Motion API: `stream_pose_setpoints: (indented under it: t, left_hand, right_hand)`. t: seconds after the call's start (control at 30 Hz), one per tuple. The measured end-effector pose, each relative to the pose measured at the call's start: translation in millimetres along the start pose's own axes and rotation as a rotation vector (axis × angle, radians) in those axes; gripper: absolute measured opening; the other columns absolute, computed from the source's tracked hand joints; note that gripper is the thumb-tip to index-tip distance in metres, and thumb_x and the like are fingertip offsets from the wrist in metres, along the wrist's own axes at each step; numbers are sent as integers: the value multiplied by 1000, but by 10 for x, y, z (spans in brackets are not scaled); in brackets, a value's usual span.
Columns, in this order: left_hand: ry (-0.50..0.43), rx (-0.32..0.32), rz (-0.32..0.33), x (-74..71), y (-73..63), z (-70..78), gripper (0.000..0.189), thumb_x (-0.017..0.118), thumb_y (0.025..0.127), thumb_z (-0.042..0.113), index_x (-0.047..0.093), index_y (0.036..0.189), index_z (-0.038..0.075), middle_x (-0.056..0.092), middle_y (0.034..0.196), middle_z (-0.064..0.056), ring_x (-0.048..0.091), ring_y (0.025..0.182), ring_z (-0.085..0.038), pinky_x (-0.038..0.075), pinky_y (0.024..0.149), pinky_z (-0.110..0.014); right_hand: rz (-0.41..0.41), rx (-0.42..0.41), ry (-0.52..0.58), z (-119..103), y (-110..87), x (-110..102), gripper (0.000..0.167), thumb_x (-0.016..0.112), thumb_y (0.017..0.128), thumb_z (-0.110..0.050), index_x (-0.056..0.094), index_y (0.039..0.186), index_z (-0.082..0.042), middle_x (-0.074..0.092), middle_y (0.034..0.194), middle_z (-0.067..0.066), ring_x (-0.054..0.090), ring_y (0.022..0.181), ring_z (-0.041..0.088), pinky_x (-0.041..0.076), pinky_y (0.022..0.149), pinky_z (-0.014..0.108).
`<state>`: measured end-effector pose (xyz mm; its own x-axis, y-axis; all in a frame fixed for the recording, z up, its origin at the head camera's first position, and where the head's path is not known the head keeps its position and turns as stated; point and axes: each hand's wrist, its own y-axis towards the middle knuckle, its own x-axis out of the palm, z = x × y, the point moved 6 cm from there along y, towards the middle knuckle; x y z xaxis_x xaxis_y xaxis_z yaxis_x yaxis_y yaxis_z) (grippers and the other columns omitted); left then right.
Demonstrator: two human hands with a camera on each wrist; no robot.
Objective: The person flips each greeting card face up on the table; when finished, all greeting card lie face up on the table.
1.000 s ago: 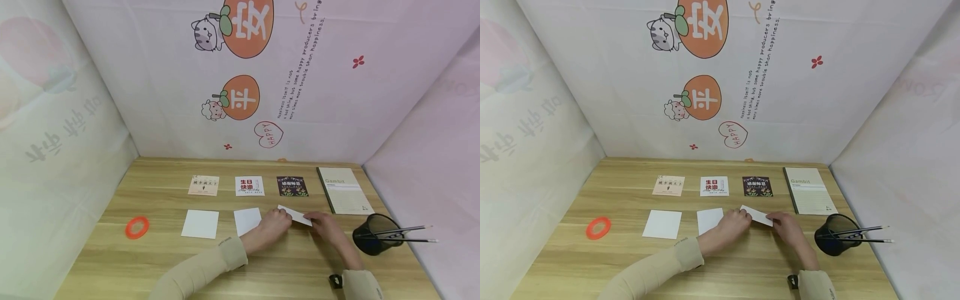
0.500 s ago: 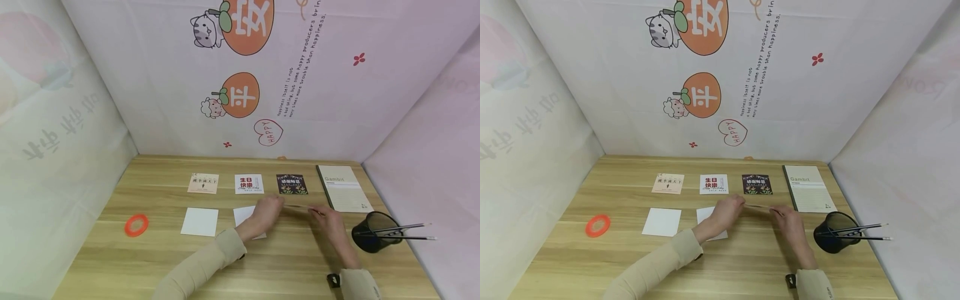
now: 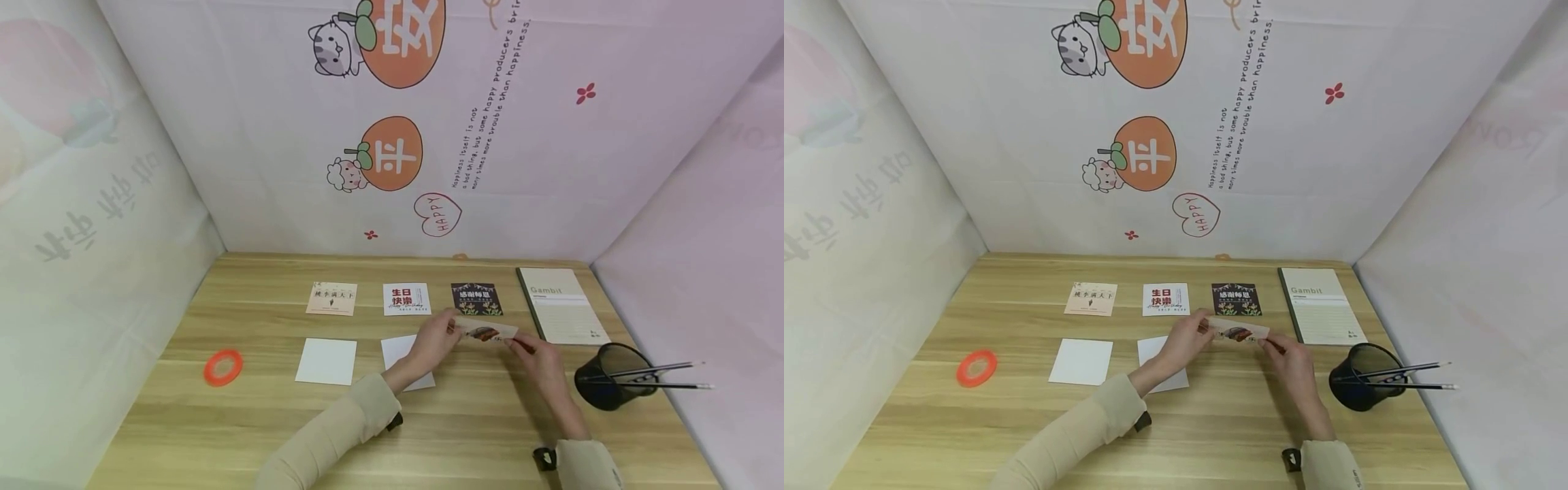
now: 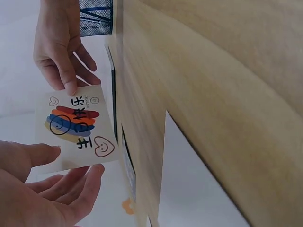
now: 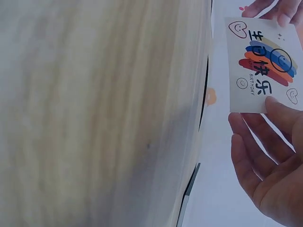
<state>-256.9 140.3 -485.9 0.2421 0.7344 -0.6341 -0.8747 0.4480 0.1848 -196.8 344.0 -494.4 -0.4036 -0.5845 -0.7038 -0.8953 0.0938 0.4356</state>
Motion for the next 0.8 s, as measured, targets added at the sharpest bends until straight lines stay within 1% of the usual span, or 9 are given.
stream_pose_setpoints:
  t: [0.1,0.2,0.3,0.43,0.5,0.63,0.73,0.8]
  left_hand:
    - [-69,-39,-7,28,1,-43,39,61,94,12,52,131,3,65,103,-8,65,88,-13,51,71,-16]
    - [-112,-69,-16,51,-8,-74,41,61,93,10,51,132,1,65,105,-9,65,91,-16,51,73,-18]
    - [-132,-77,-27,64,-21,-81,41,62,92,8,52,131,0,64,106,-11,65,92,-18,52,75,-20]
    - [-172,-78,-34,71,-32,-85,41,61,91,5,52,131,-1,64,109,-12,65,94,-21,53,78,-22]
    - [-210,-90,-37,82,-39,-98,44,62,90,4,51,132,-1,63,112,-13,65,96,-22,54,79,-23]
    - [-281,-139,-43,126,-60,-141,50,63,88,2,48,136,1,59,118,-12,63,99,-21,54,77,-22]
    - [-309,-166,-53,160,-83,-157,52,63,88,2,48,138,3,58,119,-10,62,100,-19,53,74,-21]
    - [-321,-168,-56,174,-97,-152,52,63,88,2,49,138,3,58,118,-9,62,100,-19,53,73,-21]
  right_hand:
    - [2,28,11,16,-5,0,12,73,85,-6,74,96,-2,72,82,11,55,61,9,44,50,20]
    - [6,54,19,28,-5,0,12,72,86,-7,73,96,0,71,82,12,55,61,10,44,51,20]
    - [-7,104,19,51,-7,3,14,71,87,-9,72,97,0,71,85,13,57,65,13,45,54,20]
    - [-43,177,20,83,-4,15,19,68,90,-13,71,104,0,71,93,15,61,73,19,48,59,21]
    - [-58,210,22,97,-4,20,23,66,92,-16,70,108,0,70,98,16,62,78,21,49,62,22]
    - [-72,255,27,109,-8,18,27,64,93,-18,68,113,0,69,106,18,63,86,24,50,68,24]
    - [-70,276,23,114,-11,11,26,66,92,-16,68,112,0,69,103,18,63,86,25,49,68,25]
    - [-71,291,22,117,-16,11,25,67,91,-14,68,112,0,69,99,16,62,84,24,48,68,24]
